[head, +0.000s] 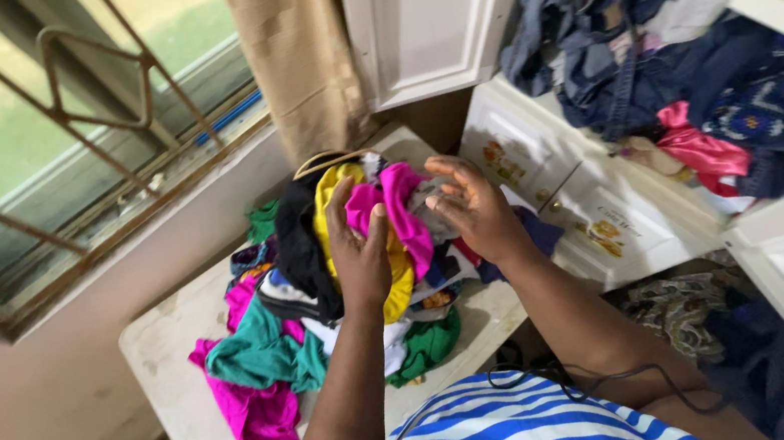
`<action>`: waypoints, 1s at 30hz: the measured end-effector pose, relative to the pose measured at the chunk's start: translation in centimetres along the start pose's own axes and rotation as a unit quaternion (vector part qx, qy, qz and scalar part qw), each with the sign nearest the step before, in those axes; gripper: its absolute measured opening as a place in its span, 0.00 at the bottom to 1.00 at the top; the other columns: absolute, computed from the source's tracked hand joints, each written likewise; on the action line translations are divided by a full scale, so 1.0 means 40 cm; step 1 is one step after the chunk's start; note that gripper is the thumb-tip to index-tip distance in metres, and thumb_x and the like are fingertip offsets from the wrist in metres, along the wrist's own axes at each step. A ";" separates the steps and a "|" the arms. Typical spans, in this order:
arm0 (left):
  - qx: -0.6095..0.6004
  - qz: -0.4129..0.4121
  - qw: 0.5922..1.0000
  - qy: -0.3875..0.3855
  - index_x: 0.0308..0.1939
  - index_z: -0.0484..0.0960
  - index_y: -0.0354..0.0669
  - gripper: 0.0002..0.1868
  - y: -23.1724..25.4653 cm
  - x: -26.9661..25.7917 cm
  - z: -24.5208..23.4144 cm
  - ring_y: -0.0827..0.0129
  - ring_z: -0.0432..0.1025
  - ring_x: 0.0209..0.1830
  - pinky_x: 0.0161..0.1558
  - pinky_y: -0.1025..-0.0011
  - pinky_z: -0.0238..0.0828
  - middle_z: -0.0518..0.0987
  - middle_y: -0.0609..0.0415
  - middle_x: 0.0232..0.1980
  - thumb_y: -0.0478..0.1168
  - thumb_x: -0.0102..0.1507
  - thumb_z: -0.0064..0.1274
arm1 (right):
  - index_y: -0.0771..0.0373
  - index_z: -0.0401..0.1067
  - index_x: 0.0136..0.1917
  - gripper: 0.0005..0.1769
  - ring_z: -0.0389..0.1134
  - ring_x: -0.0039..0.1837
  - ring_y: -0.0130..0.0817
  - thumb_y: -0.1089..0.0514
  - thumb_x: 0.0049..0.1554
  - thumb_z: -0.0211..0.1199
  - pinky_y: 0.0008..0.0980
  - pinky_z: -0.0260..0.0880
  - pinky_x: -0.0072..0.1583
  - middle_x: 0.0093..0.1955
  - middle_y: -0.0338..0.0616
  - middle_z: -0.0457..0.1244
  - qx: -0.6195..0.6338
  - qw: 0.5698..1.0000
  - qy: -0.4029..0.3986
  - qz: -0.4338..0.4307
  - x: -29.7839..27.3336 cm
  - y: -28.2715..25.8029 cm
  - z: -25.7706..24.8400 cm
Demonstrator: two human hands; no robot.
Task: The person organizes various colorful clothes in a white plastic cabinet by hand, picking up items, placing them on a table, and rearranging other garments inside.
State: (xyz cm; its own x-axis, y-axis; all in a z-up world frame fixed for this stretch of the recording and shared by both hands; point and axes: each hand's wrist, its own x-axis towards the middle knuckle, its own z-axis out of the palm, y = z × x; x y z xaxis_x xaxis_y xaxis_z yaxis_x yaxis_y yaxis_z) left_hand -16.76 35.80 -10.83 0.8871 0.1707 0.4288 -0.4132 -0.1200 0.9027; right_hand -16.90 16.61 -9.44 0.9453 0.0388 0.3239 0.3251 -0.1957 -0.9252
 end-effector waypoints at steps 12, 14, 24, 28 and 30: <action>-0.391 -0.146 0.904 -0.094 0.58 0.78 0.36 0.15 0.001 0.023 0.206 0.70 0.76 0.37 0.45 0.73 0.72 0.83 0.49 0.38 0.33 0.68 0.55 | 0.68 0.70 0.63 0.14 0.72 0.56 0.28 0.71 0.63 0.59 0.30 0.71 0.62 0.51 0.45 0.70 0.046 0.989 0.122 -0.070 -0.050 -0.149 -0.219; -0.374 -0.144 0.910 -0.105 0.57 0.78 0.35 0.13 -0.004 0.020 0.247 0.71 0.76 0.36 0.44 0.74 0.73 0.83 0.50 0.37 0.32 0.68 0.55 | 0.69 0.70 0.62 0.14 0.72 0.56 0.28 0.71 0.63 0.59 0.29 0.71 0.62 0.51 0.45 0.70 0.013 0.986 0.136 -0.096 -0.041 -0.152 -0.275; -0.309 -0.112 0.922 -0.205 0.57 0.77 0.36 0.13 0.142 0.055 0.495 0.72 0.74 0.48 0.52 0.74 0.71 0.81 0.54 0.48 0.34 0.68 0.54 | 0.65 0.73 0.59 0.10 0.65 0.51 0.25 0.68 0.63 0.62 0.27 0.64 0.54 0.56 0.43 0.69 -0.030 0.957 0.280 -0.069 0.006 -0.179 -0.603; -0.122 0.051 0.964 -0.231 0.59 0.77 0.36 0.18 0.231 0.086 0.601 0.61 0.76 0.59 0.62 0.65 0.69 0.82 0.47 0.56 0.35 0.66 0.58 | 0.68 0.73 0.60 0.11 0.67 0.61 0.31 0.70 0.64 0.62 0.29 0.66 0.65 0.59 0.46 0.67 -0.194 0.920 0.313 -0.136 0.031 -0.207 -0.764; -0.070 0.114 0.963 -0.234 0.61 0.77 0.38 0.22 0.271 0.104 0.643 0.55 0.74 0.62 0.64 0.62 0.69 0.80 0.45 0.59 0.38 0.64 0.61 | 0.69 0.71 0.64 0.14 0.69 0.67 0.44 0.69 0.65 0.66 0.37 0.65 0.71 0.63 0.52 0.67 -0.297 0.873 0.337 -0.191 0.061 -0.207 -0.844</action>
State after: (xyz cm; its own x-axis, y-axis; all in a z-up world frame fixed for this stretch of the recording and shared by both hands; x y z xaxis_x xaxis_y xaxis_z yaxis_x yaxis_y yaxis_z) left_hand -12.28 10.05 -0.17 0.7524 -0.3074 0.5825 -0.6025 0.0360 0.7973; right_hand -18.23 -14.77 5.69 0.4758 -0.3334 0.8139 0.3521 -0.7758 -0.5236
